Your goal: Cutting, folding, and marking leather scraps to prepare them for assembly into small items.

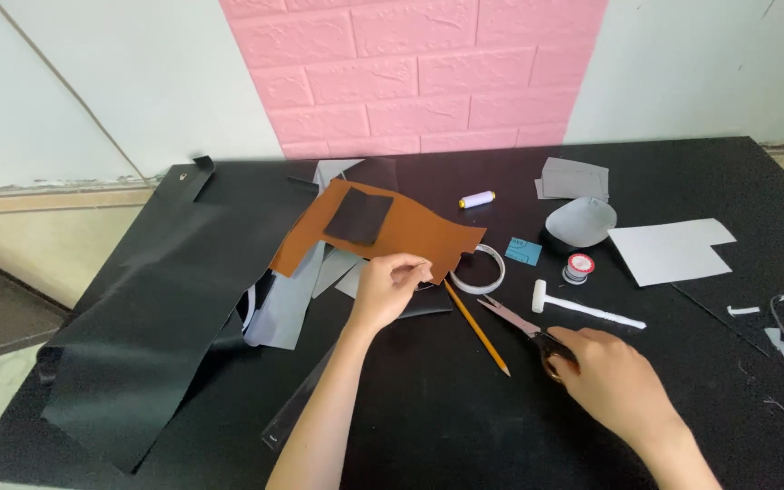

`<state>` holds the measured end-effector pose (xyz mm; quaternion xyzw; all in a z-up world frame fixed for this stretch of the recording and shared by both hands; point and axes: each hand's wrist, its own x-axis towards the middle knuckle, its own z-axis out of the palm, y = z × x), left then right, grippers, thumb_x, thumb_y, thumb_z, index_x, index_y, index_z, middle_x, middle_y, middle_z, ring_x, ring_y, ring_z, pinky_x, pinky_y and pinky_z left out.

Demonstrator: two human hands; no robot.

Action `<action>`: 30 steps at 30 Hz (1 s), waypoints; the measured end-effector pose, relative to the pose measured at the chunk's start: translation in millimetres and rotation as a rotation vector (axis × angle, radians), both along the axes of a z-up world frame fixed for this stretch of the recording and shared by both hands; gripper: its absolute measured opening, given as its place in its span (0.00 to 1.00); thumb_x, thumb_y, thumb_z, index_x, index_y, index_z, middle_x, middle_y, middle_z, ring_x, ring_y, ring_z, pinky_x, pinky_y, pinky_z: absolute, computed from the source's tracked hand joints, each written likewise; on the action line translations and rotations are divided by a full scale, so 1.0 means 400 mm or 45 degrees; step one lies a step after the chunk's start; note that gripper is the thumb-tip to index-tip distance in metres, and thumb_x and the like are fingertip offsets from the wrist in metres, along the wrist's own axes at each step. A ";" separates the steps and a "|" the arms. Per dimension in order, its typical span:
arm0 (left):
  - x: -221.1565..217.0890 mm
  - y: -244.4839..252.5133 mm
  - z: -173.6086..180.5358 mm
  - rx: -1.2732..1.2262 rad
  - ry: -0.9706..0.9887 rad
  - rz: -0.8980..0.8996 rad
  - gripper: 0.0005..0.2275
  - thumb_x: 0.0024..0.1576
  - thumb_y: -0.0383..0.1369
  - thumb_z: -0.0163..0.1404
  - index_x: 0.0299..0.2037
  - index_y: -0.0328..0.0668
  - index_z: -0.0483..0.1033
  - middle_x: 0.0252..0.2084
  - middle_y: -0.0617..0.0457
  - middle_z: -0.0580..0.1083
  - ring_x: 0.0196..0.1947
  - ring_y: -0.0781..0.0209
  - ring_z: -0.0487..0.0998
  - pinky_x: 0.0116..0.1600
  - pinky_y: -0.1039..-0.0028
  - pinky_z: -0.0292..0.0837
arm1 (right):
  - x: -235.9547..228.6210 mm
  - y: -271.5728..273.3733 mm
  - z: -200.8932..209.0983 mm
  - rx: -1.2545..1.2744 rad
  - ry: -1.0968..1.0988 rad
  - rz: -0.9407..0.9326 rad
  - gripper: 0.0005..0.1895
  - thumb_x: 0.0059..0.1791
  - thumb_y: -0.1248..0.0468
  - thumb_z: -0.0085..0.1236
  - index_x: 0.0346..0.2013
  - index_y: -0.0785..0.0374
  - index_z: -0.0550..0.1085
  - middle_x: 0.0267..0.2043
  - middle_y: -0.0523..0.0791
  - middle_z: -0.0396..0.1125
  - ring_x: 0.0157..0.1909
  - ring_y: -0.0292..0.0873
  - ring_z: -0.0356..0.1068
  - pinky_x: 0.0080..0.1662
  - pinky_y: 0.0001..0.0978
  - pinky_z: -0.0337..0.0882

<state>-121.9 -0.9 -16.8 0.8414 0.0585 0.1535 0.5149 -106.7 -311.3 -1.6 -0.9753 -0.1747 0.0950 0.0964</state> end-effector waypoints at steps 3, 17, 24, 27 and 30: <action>-0.040 0.018 0.011 0.015 0.015 -0.054 0.07 0.59 0.31 0.53 0.35 0.43 0.87 0.34 0.55 0.84 0.39 0.62 0.85 0.56 0.69 0.79 | -0.007 -0.004 0.030 0.077 0.045 -0.034 0.19 0.49 0.55 0.54 0.55 0.39 0.74 0.38 0.39 0.75 0.44 0.45 0.75 0.43 0.39 0.73; -0.144 -0.049 0.028 -0.030 0.570 -0.298 0.07 0.54 0.31 0.62 0.40 0.38 0.86 0.37 0.45 0.84 0.29 0.64 0.86 0.37 0.82 0.82 | -0.035 0.059 -0.066 0.163 -0.331 0.198 0.12 0.49 0.63 0.50 0.44 0.56 0.78 0.42 0.41 0.73 0.55 0.49 0.68 0.45 0.49 0.77; -0.169 -0.027 0.012 -0.148 0.332 -0.420 0.08 0.58 0.23 0.54 0.44 0.26 0.82 0.32 0.33 0.81 0.29 0.52 0.85 0.38 0.73 0.83 | -0.060 0.227 -0.156 -0.155 -0.713 0.108 0.19 0.49 0.44 0.52 0.32 0.54 0.77 0.20 0.44 0.69 0.26 0.48 0.75 0.27 0.40 0.75; -0.178 -0.012 0.011 -0.193 0.320 -0.455 0.10 0.61 0.23 0.51 0.49 0.23 0.80 0.36 0.30 0.80 0.33 0.47 0.85 0.42 0.66 0.83 | -0.059 0.240 -0.195 -0.242 -0.859 0.126 0.18 0.54 0.47 0.47 0.30 0.55 0.73 0.16 0.42 0.66 0.23 0.46 0.74 0.25 0.37 0.73; -0.184 -0.011 0.004 -0.158 0.260 -0.283 0.07 0.57 0.23 0.56 0.43 0.27 0.83 0.33 0.34 0.81 0.26 0.52 0.85 0.33 0.71 0.83 | -0.064 0.218 -0.216 -0.292 -0.851 0.184 0.17 0.54 0.48 0.46 0.26 0.53 0.71 0.13 0.41 0.63 0.21 0.46 0.73 0.24 0.37 0.72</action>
